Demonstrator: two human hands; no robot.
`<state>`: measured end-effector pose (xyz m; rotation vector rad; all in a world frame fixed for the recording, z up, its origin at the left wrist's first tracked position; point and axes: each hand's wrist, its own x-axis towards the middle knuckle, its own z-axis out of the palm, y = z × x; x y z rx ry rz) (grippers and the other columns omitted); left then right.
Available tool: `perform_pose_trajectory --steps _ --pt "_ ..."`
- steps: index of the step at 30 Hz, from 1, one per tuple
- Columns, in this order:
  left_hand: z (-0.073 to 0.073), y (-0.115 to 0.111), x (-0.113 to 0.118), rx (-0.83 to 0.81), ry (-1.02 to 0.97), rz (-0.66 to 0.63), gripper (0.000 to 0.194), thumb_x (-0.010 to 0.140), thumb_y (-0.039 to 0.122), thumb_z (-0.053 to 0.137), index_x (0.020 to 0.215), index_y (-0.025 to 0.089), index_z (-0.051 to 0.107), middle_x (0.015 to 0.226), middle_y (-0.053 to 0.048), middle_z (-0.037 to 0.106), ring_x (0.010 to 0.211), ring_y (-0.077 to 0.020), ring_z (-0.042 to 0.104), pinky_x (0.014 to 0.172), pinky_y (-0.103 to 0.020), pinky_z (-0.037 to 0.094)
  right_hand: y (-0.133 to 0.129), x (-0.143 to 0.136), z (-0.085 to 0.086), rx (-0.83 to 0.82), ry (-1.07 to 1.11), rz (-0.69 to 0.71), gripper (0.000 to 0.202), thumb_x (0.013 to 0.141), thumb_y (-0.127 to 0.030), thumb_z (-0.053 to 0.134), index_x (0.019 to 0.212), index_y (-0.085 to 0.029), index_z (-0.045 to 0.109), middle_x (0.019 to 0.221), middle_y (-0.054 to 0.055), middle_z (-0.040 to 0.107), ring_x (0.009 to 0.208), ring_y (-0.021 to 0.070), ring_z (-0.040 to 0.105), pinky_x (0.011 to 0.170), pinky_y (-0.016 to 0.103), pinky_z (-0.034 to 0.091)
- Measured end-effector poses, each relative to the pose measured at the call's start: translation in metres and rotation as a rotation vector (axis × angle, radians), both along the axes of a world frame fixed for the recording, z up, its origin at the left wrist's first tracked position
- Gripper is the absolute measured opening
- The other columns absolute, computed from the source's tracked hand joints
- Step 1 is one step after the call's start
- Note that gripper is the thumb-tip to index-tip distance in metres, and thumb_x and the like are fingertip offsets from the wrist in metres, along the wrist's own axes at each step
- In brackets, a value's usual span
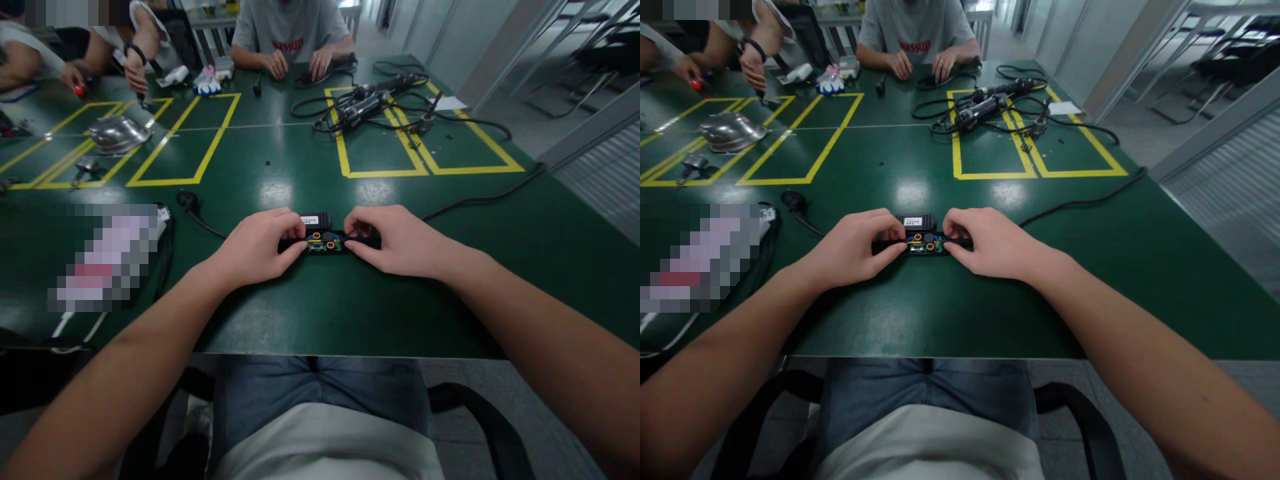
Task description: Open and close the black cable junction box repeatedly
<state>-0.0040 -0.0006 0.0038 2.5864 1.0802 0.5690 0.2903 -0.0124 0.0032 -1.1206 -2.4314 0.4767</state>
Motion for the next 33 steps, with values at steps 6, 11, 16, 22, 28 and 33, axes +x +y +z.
perform_pose_trajectory --steps 6,11,16,22,28,33 --pt "-0.0014 0.0012 0.0000 -0.030 0.010 -0.026 0.012 0.103 0.031 0.065 0.101 0.020 0.071 0.092 -0.004 0.070 0.078 -0.0191 0.062 0.079 -0.034 0.048 0.0025 -0.0015 -0.0040 -0.049 0.005 0.012 0.007 0.100 -0.031 0.066 0.098 -0.024 0.065 0.087 0.003 0.073 0.072 0.0197 0.060 0.071 0.033 0.042" --pt "-0.0014 0.0011 0.0000 -0.032 -0.003 -0.039 0.017 0.105 0.033 0.063 0.104 0.020 0.073 0.089 -0.003 0.070 0.075 -0.0183 0.060 0.081 -0.034 0.050 0.0025 -0.0022 -0.0059 -0.033 0.014 0.007 0.006 0.099 -0.029 0.066 0.098 -0.024 0.063 0.089 0.004 0.073 0.073 0.0201 0.060 0.072 0.033 0.042" --pt "0.0006 0.0005 -0.0003 -0.008 -0.043 -0.035 0.019 0.103 0.034 0.064 0.101 0.019 0.075 0.088 -0.003 0.072 0.074 -0.0178 0.061 0.078 -0.033 0.049 0.0015 -0.0027 -0.0043 -0.022 0.059 0.024 0.005 0.099 -0.028 0.064 0.097 -0.024 0.063 0.090 0.004 0.073 0.073 0.0198 0.059 0.072 0.034 0.043" --pt "0.0051 -0.0015 -0.0027 -0.014 -0.101 -0.027 0.020 0.101 0.030 0.062 0.104 0.019 0.078 0.088 -0.003 0.076 0.075 -0.0179 0.066 0.074 -0.032 0.049 0.0012 0.0005 -0.0017 -0.017 0.122 0.030 0.006 0.097 -0.022 0.060 0.099 -0.023 0.066 0.085 0.002 0.072 0.068 0.0182 0.057 0.069 0.033 0.042" --pt "0.0055 -0.0011 -0.0032 -0.019 -0.087 -0.042 0.017 0.099 0.027 0.062 0.102 0.019 0.076 0.088 -0.003 0.077 0.075 -0.0176 0.066 0.074 -0.031 0.049 0.0023 0.0021 -0.0034 -0.036 0.119 0.034 0.006 0.095 -0.022 0.062 0.099 -0.023 0.067 0.083 0.002 0.071 0.067 0.0181 0.057 0.068 0.033 0.042" --pt "0.0048 0.0003 -0.0030 -0.044 -0.061 -0.041 0.017 0.098 0.027 0.063 0.101 0.019 0.077 0.086 -0.002 0.076 0.073 -0.0177 0.065 0.075 -0.032 0.050 0.0024 0.0018 -0.0034 -0.052 0.103 0.032 0.006 0.094 -0.023 0.063 0.098 -0.023 0.067 0.080 0.001 0.070 0.067 0.0180 0.058 0.067 0.033 0.042"
